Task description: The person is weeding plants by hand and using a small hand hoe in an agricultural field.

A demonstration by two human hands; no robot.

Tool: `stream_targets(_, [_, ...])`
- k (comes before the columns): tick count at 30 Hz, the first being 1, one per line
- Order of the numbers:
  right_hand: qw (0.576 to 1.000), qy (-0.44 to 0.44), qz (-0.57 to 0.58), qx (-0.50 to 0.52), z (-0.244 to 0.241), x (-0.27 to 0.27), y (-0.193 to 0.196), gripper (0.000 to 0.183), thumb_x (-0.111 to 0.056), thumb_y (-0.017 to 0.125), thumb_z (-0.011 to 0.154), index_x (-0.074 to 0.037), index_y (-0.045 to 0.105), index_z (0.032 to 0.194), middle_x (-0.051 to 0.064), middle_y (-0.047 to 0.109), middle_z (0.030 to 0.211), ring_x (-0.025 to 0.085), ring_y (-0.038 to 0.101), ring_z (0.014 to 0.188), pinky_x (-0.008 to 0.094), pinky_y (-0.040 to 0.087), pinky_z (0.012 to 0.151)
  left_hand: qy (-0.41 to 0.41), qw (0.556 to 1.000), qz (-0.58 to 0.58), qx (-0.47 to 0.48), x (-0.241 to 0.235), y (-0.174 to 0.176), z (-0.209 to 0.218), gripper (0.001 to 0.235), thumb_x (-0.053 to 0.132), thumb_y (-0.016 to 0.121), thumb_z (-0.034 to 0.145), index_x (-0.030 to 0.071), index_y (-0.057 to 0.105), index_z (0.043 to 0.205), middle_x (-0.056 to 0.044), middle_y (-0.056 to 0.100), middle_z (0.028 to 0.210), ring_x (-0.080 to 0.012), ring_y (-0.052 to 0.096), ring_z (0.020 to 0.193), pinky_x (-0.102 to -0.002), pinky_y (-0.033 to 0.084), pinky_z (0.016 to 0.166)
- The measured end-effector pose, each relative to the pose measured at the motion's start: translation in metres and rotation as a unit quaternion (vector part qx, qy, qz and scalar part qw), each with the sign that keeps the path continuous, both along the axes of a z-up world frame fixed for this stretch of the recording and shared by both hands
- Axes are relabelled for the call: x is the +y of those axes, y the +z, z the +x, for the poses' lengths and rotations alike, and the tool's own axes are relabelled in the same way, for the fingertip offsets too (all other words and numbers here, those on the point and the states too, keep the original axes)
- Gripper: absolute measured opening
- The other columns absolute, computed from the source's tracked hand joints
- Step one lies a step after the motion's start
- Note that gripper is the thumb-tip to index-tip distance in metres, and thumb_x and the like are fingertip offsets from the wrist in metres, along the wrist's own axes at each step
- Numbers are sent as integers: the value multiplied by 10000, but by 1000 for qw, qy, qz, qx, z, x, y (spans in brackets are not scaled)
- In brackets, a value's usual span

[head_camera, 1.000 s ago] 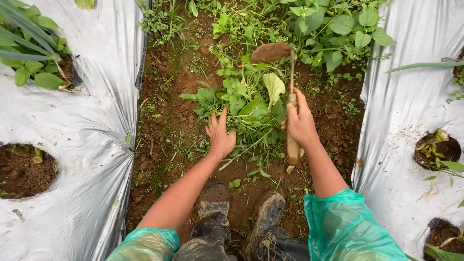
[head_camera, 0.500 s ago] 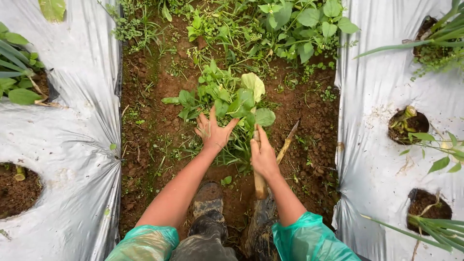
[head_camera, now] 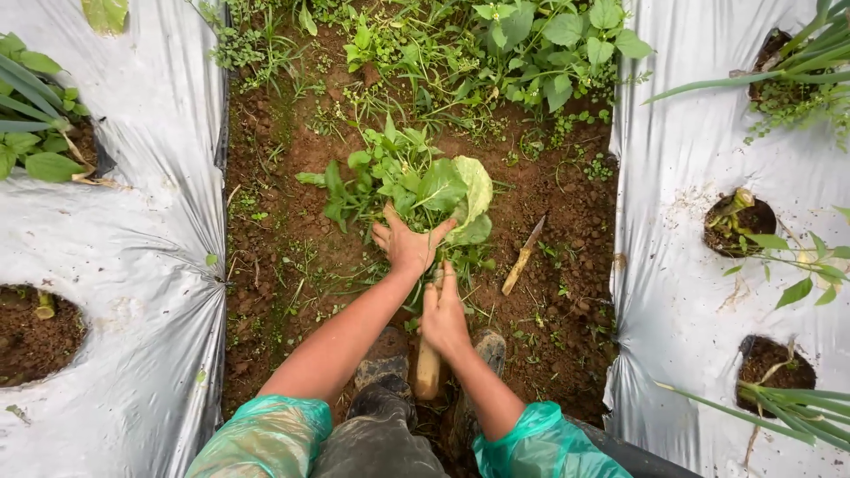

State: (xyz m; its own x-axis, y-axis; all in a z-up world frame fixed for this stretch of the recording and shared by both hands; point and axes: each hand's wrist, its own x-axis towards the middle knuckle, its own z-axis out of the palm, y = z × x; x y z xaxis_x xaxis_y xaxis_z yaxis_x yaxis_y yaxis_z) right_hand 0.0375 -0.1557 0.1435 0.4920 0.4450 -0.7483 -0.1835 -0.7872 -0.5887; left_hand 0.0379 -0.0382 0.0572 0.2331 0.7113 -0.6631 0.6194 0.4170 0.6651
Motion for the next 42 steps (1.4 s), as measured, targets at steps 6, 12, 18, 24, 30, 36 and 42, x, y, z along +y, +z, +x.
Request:
stream_targets(6, [999,34,35,5,-24,-2,23,612,-163,316,1060,-80,75,1616,247,660,1011,184,655,655,275,596,566,117,989,52,-79,-11,-43,-10,1300,458,952,718,73,112,1633,-397,-1,1590,-588,121,1487,-732,281,1140])
stream_targets(12, [989,125,78,-16,-29,14,40,640,-173,322,1032,-29,87,1610,420,559,1318,376,717,885,475,614,671,249,965,38,-77,5,-28,-27,1344,357,961,766,3,3,1640,-427,-39,1612,-511,39,1558,-623,150,1237])
stream_targets(18, [974,163,155,-19,-30,42,57,618,-155,324,1047,-42,110,1615,413,464,1424,498,665,1096,584,620,817,344,930,67,-109,44,-18,-51,1207,301,956,796,-58,110,1578,-343,143,1618,-425,171,1560,-526,166,1295])
stream_targets(24, [952,210,208,-74,-35,47,32,592,-106,327,1058,38,99,1585,439,355,1468,613,482,1267,746,505,977,374,916,63,-132,63,60,-41,1365,444,961,816,-111,-24,1581,-418,-83,1610,-460,-66,1565,-608,99,1261])
stream_targets(30, [961,219,148,-84,-31,27,-2,611,-140,332,1056,-36,84,1605,408,450,1395,613,508,1249,746,527,946,339,941,20,-18,56,-9,-38,1185,456,898,830,59,103,1614,-320,130,1591,-474,256,1511,-608,315,1218])
stream_targets(36, [972,154,152,-95,-35,28,-6,586,-132,365,1061,-29,152,1597,385,441,1432,599,489,1276,748,511,973,221,970,80,60,60,-74,-47,1135,387,863,810,68,150,1634,-267,163,1598,-491,366,1458,-615,411,1163])
stream_targets(42, [976,55,161,-133,-44,8,-5,588,-79,387,1035,12,212,1589,353,500,1416,464,619,1185,603,557,923,45,990,133,7,33,-21,-52,868,144,765,843,-82,299,1539,-379,207,1570,-623,310,1431,-685,331,1149])
